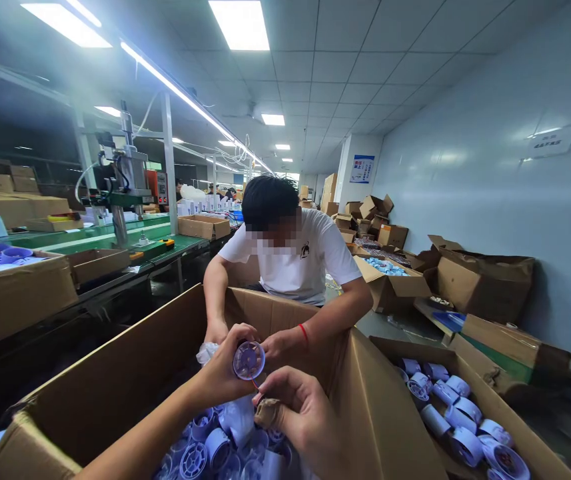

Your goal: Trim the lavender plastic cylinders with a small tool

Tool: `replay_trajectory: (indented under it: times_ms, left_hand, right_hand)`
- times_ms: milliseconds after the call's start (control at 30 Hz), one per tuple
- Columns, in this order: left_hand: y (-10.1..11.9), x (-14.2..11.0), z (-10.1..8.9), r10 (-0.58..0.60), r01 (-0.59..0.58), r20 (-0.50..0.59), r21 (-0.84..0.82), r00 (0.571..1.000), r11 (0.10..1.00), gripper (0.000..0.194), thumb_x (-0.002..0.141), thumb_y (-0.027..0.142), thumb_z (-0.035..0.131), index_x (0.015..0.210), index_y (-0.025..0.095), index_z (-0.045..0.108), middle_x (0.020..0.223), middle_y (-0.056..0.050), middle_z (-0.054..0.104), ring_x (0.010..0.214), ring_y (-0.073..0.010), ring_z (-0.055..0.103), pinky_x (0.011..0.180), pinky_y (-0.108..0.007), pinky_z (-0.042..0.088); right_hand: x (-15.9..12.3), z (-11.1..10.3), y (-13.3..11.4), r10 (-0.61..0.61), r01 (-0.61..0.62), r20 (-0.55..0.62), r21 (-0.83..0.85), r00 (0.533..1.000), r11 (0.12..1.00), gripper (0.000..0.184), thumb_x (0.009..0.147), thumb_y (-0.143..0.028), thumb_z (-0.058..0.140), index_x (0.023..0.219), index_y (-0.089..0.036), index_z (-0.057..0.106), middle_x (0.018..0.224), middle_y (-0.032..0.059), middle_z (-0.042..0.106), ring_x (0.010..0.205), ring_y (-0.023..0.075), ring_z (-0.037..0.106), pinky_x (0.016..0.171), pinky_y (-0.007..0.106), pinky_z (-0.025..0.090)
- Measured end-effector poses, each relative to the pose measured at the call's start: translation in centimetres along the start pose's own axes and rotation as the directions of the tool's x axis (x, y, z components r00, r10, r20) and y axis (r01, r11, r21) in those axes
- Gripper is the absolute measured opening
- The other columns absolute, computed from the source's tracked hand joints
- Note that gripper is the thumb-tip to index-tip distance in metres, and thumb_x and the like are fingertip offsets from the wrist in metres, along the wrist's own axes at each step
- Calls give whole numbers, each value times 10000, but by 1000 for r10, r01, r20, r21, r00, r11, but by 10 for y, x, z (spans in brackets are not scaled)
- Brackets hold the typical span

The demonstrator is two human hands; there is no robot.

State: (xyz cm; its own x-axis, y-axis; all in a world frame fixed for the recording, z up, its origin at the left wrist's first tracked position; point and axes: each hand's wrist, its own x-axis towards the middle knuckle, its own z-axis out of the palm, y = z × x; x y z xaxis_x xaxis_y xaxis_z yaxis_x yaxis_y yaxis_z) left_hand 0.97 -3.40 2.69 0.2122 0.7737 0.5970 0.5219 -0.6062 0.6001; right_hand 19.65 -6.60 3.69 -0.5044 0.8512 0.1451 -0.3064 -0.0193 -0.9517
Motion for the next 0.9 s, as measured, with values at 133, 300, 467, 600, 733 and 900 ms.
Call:
replay_trajectory:
  times_ms: [133, 300, 467, 600, 733, 900]
  left_hand:
    - [2, 1, -3, -2, 2, -4, 11, 1000, 1000, 517, 552, 209, 739, 960, 203, 421, 957, -24, 503, 852, -173, 488, 761, -309, 432]
    - [16, 1, -2, -18, 9, 89, 97, 996, 995, 432, 579, 173, 700, 927, 188, 444, 921, -33, 506, 858, -185, 480, 757, -314, 433]
    - [26, -1, 8, -11, -20, 270, 111, 963, 994, 376, 580, 126, 677, 896, 196, 484, 886, -25, 530, 896, -194, 488, 719, -274, 436]
    - [26, -2, 11, -37, 20, 246, 71, 969, 997, 437, 568, 158, 709, 949, 185, 496, 945, -31, 534, 878, -183, 507, 750, -286, 452]
    - [29, -2, 7, -6, -4, 283, 37, 959, 999, 410, 561, 149, 708, 925, 177, 521, 946, -35, 552, 896, -190, 513, 774, -299, 460]
    - [30, -3, 7, 58, -71, 330, 28, 942, 997, 424, 556, 98, 675, 949, 174, 537, 950, -36, 570, 925, -195, 509, 780, -292, 456]
  right_hand:
    - [5, -2, 5, 11, -13, -19, -92, 1000, 996, 329, 579, -416, 828, 757, -189, 671, 660, 8, 654, 584, 114, 575, 554, 229, 465]
    - [8, -3, 8, -59, 25, -133, -248, 989, 968, 324, 653, -431, 768, 857, -191, 693, 807, 43, 697, 811, 195, 642, 743, 297, 520]
    - [6, -2, 15, -152, 14, -259, -465, 954, 885, 271, 703, -253, 683, 972, -224, 683, 914, 67, 714, 891, 251, 655, 830, 390, 521]
    - [6, 6, 17, -436, 128, -208, -771, 875, 624, 283, 689, -72, 562, 859, -255, 696, 936, 64, 681, 903, 250, 623, 853, 410, 496]
    - [7, 12, 17, -562, 134, -125, -908, 817, 396, 284, 686, -31, 531, 773, -238, 707, 993, 86, 596, 931, 246, 561, 851, 409, 494]
    - [9, 7, 15, -416, 101, -89, -905, 905, 413, 259, 720, -48, 540, 795, -226, 711, 982, 68, 607, 947, 222, 566, 871, 363, 475]
